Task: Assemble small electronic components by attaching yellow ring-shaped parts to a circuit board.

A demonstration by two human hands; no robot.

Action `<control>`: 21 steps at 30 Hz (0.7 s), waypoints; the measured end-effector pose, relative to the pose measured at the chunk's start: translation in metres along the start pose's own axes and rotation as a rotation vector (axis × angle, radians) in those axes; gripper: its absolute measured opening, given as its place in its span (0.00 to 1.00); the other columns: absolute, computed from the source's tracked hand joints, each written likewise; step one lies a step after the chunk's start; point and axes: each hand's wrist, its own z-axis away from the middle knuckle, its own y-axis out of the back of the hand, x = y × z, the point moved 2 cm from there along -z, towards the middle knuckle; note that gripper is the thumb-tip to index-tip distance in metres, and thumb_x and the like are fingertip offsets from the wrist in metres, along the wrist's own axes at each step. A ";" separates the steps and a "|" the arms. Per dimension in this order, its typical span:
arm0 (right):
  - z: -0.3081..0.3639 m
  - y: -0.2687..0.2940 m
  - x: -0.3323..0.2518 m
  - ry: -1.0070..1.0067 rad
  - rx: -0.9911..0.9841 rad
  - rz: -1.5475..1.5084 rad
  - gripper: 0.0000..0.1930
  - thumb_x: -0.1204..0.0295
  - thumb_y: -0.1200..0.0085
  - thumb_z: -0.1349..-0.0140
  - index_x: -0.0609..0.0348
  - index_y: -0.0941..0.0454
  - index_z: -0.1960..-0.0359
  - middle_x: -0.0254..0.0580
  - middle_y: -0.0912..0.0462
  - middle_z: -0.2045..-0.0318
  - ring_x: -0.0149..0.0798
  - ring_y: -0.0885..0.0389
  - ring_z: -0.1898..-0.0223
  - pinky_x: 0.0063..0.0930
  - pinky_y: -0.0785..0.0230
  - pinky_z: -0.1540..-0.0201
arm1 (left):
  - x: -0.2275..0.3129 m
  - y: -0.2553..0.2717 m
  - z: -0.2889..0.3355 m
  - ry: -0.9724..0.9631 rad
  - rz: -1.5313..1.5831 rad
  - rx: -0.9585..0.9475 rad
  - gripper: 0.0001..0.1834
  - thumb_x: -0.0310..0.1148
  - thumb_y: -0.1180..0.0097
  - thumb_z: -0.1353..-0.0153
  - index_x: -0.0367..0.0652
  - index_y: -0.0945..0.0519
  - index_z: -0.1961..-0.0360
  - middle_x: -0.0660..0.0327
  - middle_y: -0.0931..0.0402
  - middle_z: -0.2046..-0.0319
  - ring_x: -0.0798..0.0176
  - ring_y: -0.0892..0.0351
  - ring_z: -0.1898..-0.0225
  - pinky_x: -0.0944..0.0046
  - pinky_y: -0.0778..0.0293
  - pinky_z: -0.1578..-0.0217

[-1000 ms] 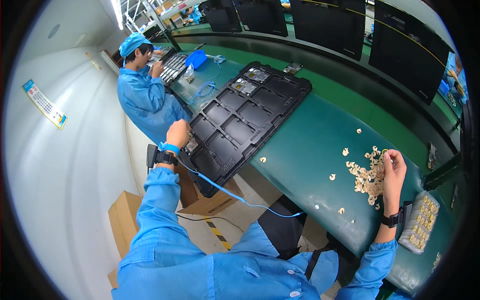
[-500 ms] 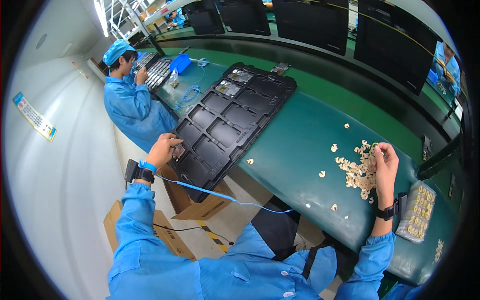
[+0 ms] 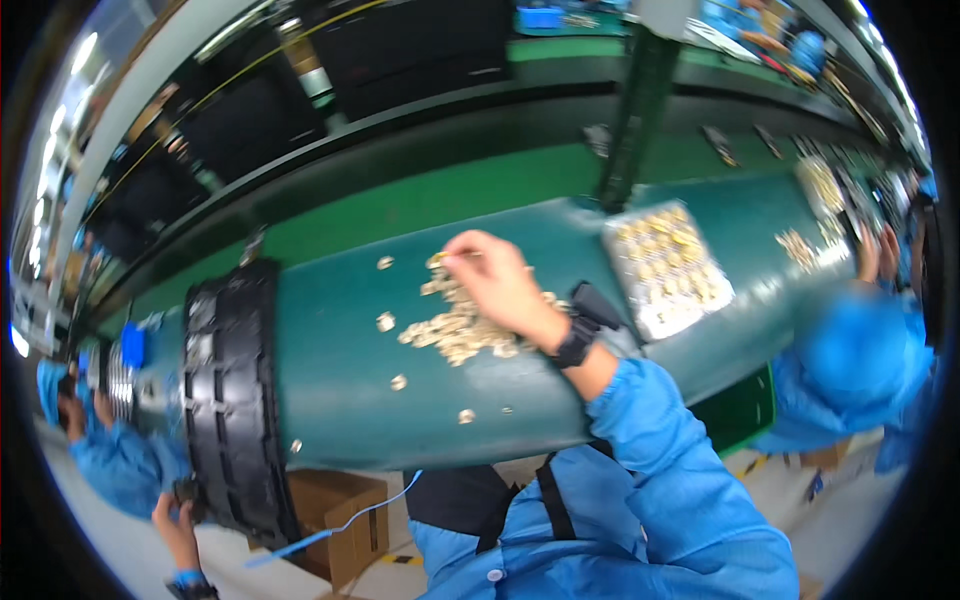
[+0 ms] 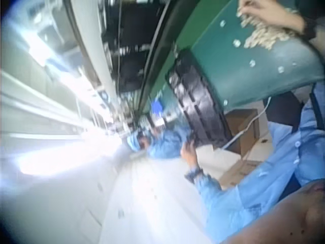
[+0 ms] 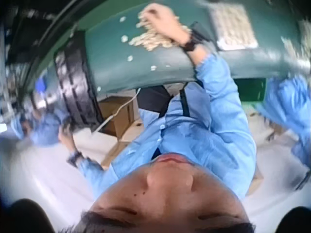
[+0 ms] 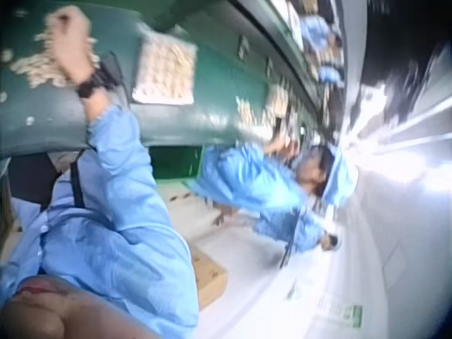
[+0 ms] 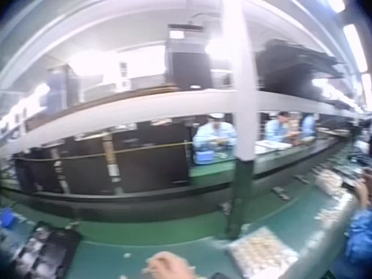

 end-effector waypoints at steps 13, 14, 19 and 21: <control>-0.007 0.024 -0.020 -0.052 0.083 -0.109 0.16 0.64 0.36 0.29 0.63 0.27 0.53 0.44 0.16 0.67 0.35 0.17 0.73 0.35 0.23 0.67 | 0.348 -0.017 -0.080 -0.376 1.003 -0.070 0.21 0.24 0.40 0.29 0.34 0.28 0.38 0.58 0.21 0.50 0.66 0.23 0.50 0.64 0.29 0.46; -0.010 0.025 -0.022 -0.025 0.104 -0.162 0.18 0.63 0.36 0.29 0.62 0.28 0.51 0.45 0.16 0.67 0.34 0.17 0.73 0.35 0.23 0.68 | 0.381 -0.033 -0.090 -0.403 1.019 -0.134 0.19 0.25 0.42 0.27 0.35 0.29 0.38 0.59 0.20 0.51 0.69 0.23 0.52 0.67 0.28 0.49; -0.021 0.035 -0.025 -0.016 0.255 -0.531 0.24 0.60 0.39 0.25 0.60 0.37 0.39 0.40 0.16 0.73 0.28 0.19 0.75 0.26 0.28 0.73 | 0.506 -0.134 -0.129 -0.245 1.203 -0.382 0.13 0.31 0.45 0.22 0.42 0.25 0.41 0.66 0.16 0.68 0.80 0.23 0.78 0.76 0.38 0.88; -0.026 0.052 -0.019 0.011 0.362 -0.624 0.28 0.62 0.38 0.25 0.60 0.40 0.35 0.44 0.15 0.72 0.29 0.17 0.73 0.26 0.26 0.71 | 0.541 -0.167 -0.142 -0.249 1.261 -0.517 0.13 0.32 0.45 0.22 0.40 0.24 0.42 0.66 0.16 0.67 0.78 0.23 0.77 0.75 0.36 0.87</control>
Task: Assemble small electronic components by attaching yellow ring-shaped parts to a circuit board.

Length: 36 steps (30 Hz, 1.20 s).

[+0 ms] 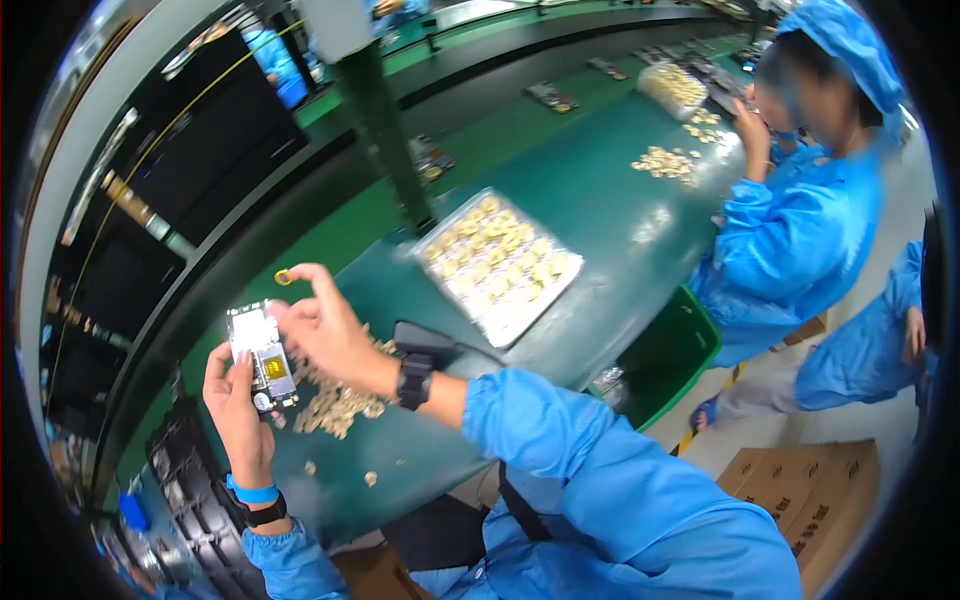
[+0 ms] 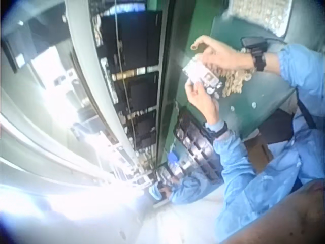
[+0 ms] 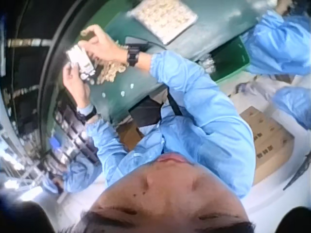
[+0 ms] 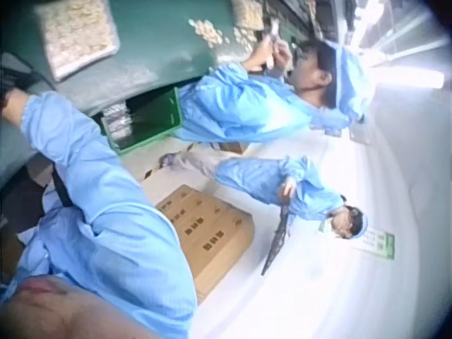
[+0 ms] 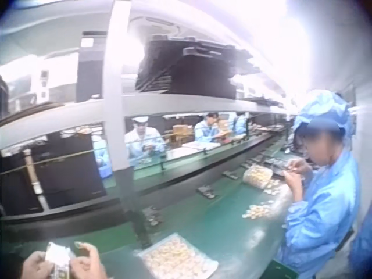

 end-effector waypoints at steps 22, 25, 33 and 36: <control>-0.017 0.039 0.003 0.233 0.238 0.272 0.32 0.83 0.37 0.38 0.55 0.38 0.34 0.38 0.21 0.62 0.27 0.19 0.64 0.24 0.23 0.60 | -0.076 -0.033 -0.016 0.116 0.397 -0.313 0.27 0.33 0.40 0.26 0.26 0.29 0.33 0.46 0.21 0.41 0.52 0.18 0.42 0.52 0.17 0.45; -0.001 0.063 -0.020 0.217 0.240 0.322 0.33 0.86 0.36 0.40 0.56 0.38 0.35 0.39 0.20 0.61 0.26 0.19 0.63 0.22 0.22 0.58 | -0.067 -0.061 -0.012 0.110 0.550 -0.448 0.28 0.32 0.41 0.26 0.25 0.30 0.32 0.46 0.20 0.42 0.53 0.15 0.43 0.53 0.14 0.46; 0.012 0.011 -0.031 0.374 0.181 0.514 0.09 0.72 0.40 0.24 0.64 0.23 0.50 0.33 0.19 0.60 0.21 0.23 0.64 0.17 0.29 0.61 | -0.069 0.007 0.010 -0.013 0.673 -0.362 0.25 0.27 0.50 0.22 0.25 0.33 0.29 0.44 0.21 0.38 0.51 0.15 0.42 0.48 0.15 0.42; 0.021 -0.005 -0.031 0.281 -0.029 0.606 0.06 0.74 0.39 0.26 0.65 0.18 0.57 0.34 0.19 0.64 0.23 0.23 0.66 0.20 0.29 0.62 | -0.073 0.012 0.011 -0.031 0.651 -0.350 0.26 0.28 0.51 0.21 0.26 0.34 0.28 0.46 0.21 0.38 0.52 0.16 0.40 0.50 0.17 0.40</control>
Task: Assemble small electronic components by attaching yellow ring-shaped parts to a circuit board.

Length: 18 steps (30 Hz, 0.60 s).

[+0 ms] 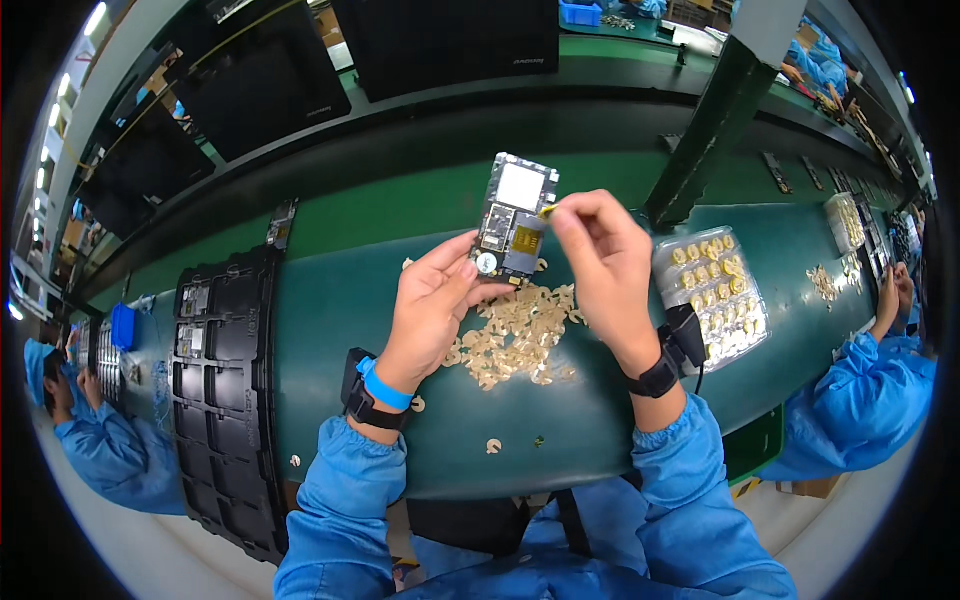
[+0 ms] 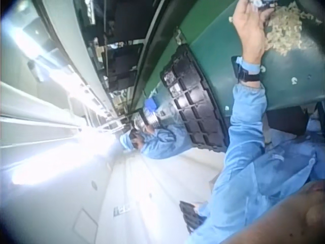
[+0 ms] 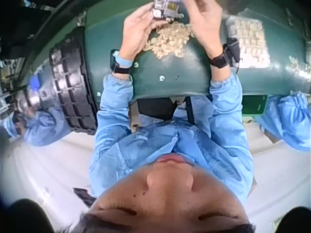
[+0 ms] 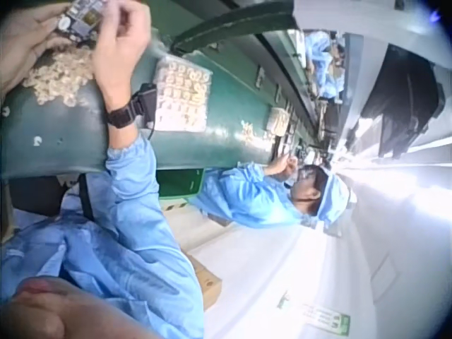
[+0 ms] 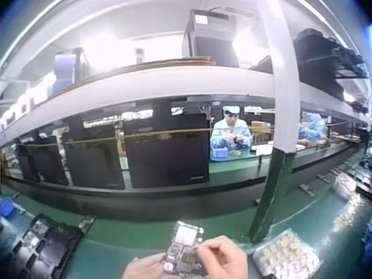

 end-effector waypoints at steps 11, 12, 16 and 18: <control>0.011 -0.013 -0.005 -0.058 -0.314 0.199 0.05 0.78 0.38 0.31 0.70 0.18 0.61 0.44 0.19 0.69 0.34 0.23 0.74 0.30 0.30 0.69 | 0.000 -0.010 -0.006 -0.056 -0.195 0.007 0.17 0.30 0.50 0.19 0.28 0.28 0.38 0.50 0.15 0.47 0.62 0.15 0.48 0.59 0.17 0.44; 0.010 -0.013 -0.006 -0.065 -0.318 0.202 0.05 0.78 0.38 0.31 0.70 0.18 0.61 0.44 0.19 0.69 0.34 0.23 0.74 0.30 0.30 0.69 | 0.002 -0.012 -0.006 -0.054 -0.203 -0.001 0.17 0.30 0.50 0.19 0.28 0.28 0.38 0.50 0.15 0.47 0.62 0.15 0.48 0.59 0.17 0.44; 0.008 -0.017 -0.009 -0.085 -0.343 0.268 0.06 0.77 0.37 0.33 0.70 0.18 0.62 0.47 0.18 0.69 0.36 0.20 0.73 0.31 0.28 0.68 | 0.005 -0.008 -0.006 -0.044 -0.214 -0.011 0.17 0.30 0.50 0.19 0.29 0.29 0.38 0.49 0.15 0.47 0.60 0.14 0.47 0.58 0.17 0.44; 0.008 -0.019 -0.010 -0.082 -0.319 0.258 0.06 0.77 0.37 0.33 0.70 0.17 0.63 0.46 0.19 0.70 0.36 0.21 0.74 0.32 0.28 0.69 | 0.006 -0.007 -0.007 -0.049 -0.207 -0.021 0.17 0.32 0.50 0.19 0.30 0.29 0.38 0.48 0.16 0.47 0.59 0.14 0.47 0.58 0.16 0.45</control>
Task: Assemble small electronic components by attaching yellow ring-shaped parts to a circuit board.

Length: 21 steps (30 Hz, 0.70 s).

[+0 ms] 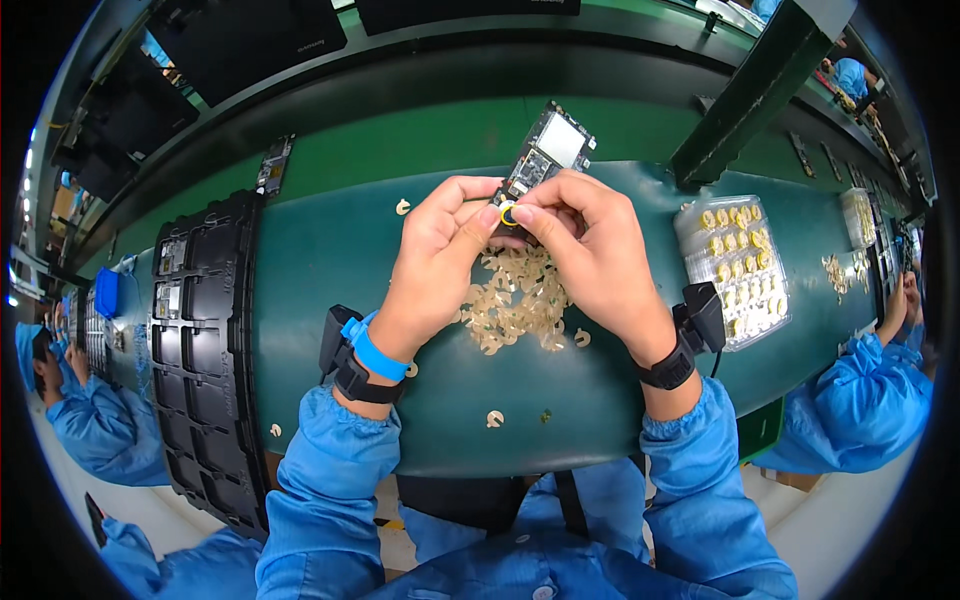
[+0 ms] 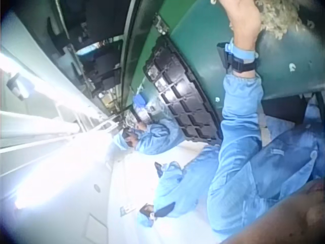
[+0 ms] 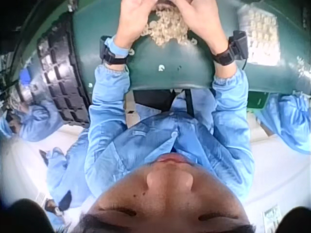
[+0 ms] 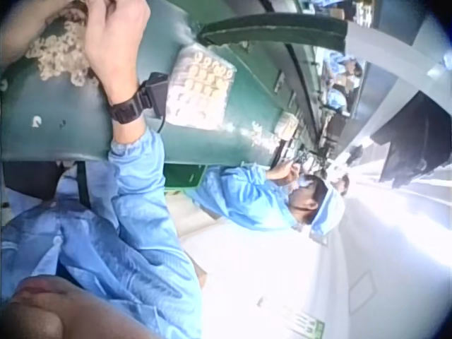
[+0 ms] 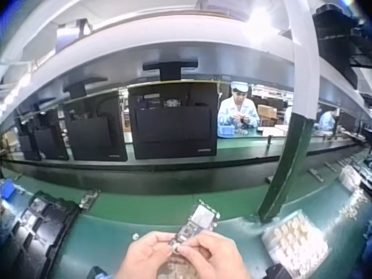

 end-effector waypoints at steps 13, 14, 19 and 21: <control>0.003 0.000 0.002 0.075 0.041 0.049 0.05 0.77 0.35 0.34 0.68 0.16 0.63 0.43 0.19 0.71 0.33 0.22 0.76 0.29 0.30 0.71 | -0.001 -0.006 0.000 -0.004 0.018 0.003 0.17 0.26 0.48 0.22 0.28 0.29 0.38 0.46 0.16 0.45 0.58 0.14 0.45 0.57 0.16 0.43; 0.004 0.000 0.001 0.068 0.056 0.034 0.05 0.78 0.34 0.35 0.68 0.15 0.64 0.42 0.19 0.71 0.32 0.23 0.76 0.28 0.30 0.72 | 0.000 -0.007 0.000 -0.005 0.015 0.011 0.17 0.25 0.47 0.22 0.28 0.29 0.38 0.45 0.16 0.45 0.58 0.14 0.45 0.57 0.16 0.43; 0.004 -0.002 0.005 0.090 0.090 0.033 0.04 0.79 0.32 0.37 0.68 0.14 0.65 0.40 0.19 0.73 0.29 0.23 0.76 0.26 0.31 0.73 | 0.001 -0.007 0.001 -0.029 0.039 0.026 0.17 0.24 0.48 0.23 0.28 0.28 0.38 0.45 0.16 0.46 0.57 0.14 0.45 0.57 0.16 0.43; 0.004 -0.001 0.004 0.107 0.103 0.095 0.03 0.80 0.32 0.38 0.68 0.14 0.65 0.38 0.18 0.74 0.28 0.22 0.76 0.24 0.31 0.72 | 0.002 -0.008 0.002 -0.036 0.027 0.031 0.17 0.24 0.48 0.23 0.27 0.28 0.37 0.44 0.16 0.45 0.57 0.14 0.45 0.57 0.16 0.43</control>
